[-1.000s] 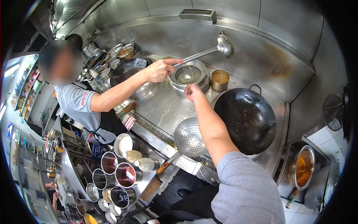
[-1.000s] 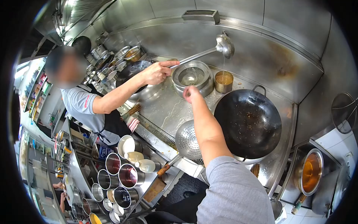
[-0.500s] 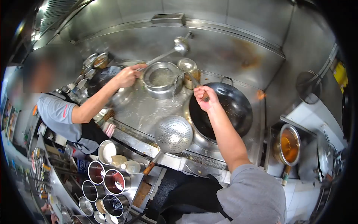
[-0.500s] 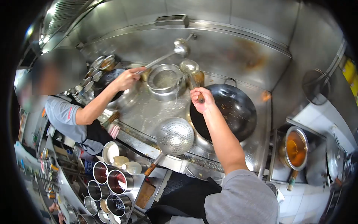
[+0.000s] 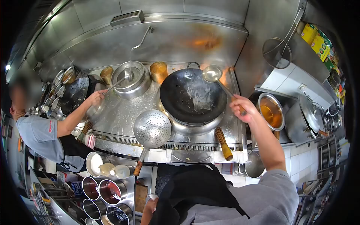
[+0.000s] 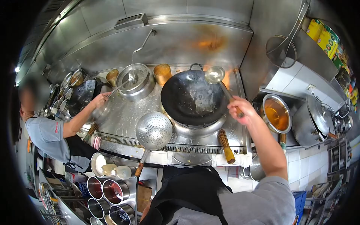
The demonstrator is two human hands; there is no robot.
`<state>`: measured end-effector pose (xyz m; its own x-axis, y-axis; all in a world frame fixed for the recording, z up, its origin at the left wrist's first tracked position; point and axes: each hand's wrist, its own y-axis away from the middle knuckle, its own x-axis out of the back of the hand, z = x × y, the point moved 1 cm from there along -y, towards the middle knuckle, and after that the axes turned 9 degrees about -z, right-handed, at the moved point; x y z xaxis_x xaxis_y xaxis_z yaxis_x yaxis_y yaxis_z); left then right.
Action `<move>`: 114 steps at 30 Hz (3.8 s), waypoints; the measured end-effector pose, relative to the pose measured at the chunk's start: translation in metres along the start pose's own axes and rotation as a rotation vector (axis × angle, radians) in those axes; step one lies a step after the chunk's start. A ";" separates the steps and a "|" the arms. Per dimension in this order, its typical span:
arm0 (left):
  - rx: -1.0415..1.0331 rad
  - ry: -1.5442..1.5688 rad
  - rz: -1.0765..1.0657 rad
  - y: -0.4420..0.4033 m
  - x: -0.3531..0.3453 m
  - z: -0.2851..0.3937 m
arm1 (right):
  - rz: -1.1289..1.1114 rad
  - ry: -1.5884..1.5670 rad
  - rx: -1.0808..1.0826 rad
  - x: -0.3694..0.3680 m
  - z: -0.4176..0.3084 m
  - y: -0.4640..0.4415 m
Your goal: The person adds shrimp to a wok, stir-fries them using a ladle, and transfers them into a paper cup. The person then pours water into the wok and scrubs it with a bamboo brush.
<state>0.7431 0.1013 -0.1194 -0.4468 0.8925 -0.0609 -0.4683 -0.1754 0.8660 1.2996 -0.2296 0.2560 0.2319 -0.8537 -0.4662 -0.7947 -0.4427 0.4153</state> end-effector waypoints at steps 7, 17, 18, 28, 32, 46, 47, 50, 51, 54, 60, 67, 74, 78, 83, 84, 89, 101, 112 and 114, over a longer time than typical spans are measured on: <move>0.113 -0.146 0.058 0.001 0.026 -0.033 | 0.036 0.178 -0.123 0.036 0.039 0.112; 0.039 -0.191 0.084 0.006 0.031 -0.001 | -0.036 1.171 -0.034 0.053 0.086 0.022; -0.008 -0.197 0.071 0.014 0.027 0.012 | -0.008 1.401 0.293 0.053 0.092 -0.009; -0.006 0.189 0.331 0.070 -0.043 -0.016 | -0.287 0.933 0.135 -0.162 0.121 -0.278; 0.092 0.270 0.416 0.099 -0.081 -0.049 | -0.266 1.200 0.261 -0.257 0.163 -0.341; 0.168 0.355 0.457 0.124 -0.132 -0.073 | -0.688 -0.679 -0.320 -0.336 0.156 -0.380; 0.160 0.339 0.445 0.122 -0.129 -0.075 | -0.682 -0.677 -0.305 -0.325 0.147 -0.371; 0.129 0.273 0.400 0.114 -0.110 -0.082 | -0.818 -0.685 -0.361 -0.286 0.114 -0.328; 0.110 0.241 0.384 0.109 -0.098 -0.083 | -0.805 -0.676 -0.329 -0.272 0.101 -0.309; 0.065 0.131 0.325 0.089 -0.056 -0.075 | -0.729 -0.602 -0.314 -0.231 0.068 -0.248; 0.091 0.096 0.235 0.026 0.009 -0.024 | -0.498 -0.354 -0.145 -0.146 0.042 -0.139; 0.050 -0.225 -0.093 -0.046 0.023 0.018 | -0.193 -0.185 -0.239 -0.065 0.061 -0.043; 0.000 -0.700 -0.099 -0.069 0.011 0.032 | -0.108 0.355 -0.137 0.007 0.070 -0.023; 0.101 -0.685 -0.093 -0.054 0.001 0.041 | -0.004 1.584 0.358 0.090 0.143 -0.047; -0.011 -0.460 0.033 -0.017 -0.024 0.050 | -0.062 0.861 -0.210 0.024 0.156 0.067; 0.049 -0.527 0.038 -0.024 -0.025 0.041 | -0.129 0.587 -0.212 0.019 0.149 0.070; 0.219 -1.049 -0.001 -0.090 -0.014 -0.023 | -0.327 0.212 -0.061 0.048 0.112 0.018; -0.448 -0.172 -0.270 0.018 -0.175 0.262 | 0.305 1.281 0.350 0.216 0.198 0.052; -0.309 0.315 -0.369 -0.053 -0.323 0.392 | 0.389 1.493 -0.494 0.214 0.297 0.135; -0.350 0.248 -0.357 -0.062 -0.334 0.395 | 0.424 1.561 -0.355 0.210 0.274 0.126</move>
<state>1.2226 -0.0212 0.0435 -0.3599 0.8049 -0.4718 -0.8299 -0.0451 0.5561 1.0943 -0.3895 -0.0038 0.5233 -0.2595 0.8117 -0.8359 0.0292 0.5482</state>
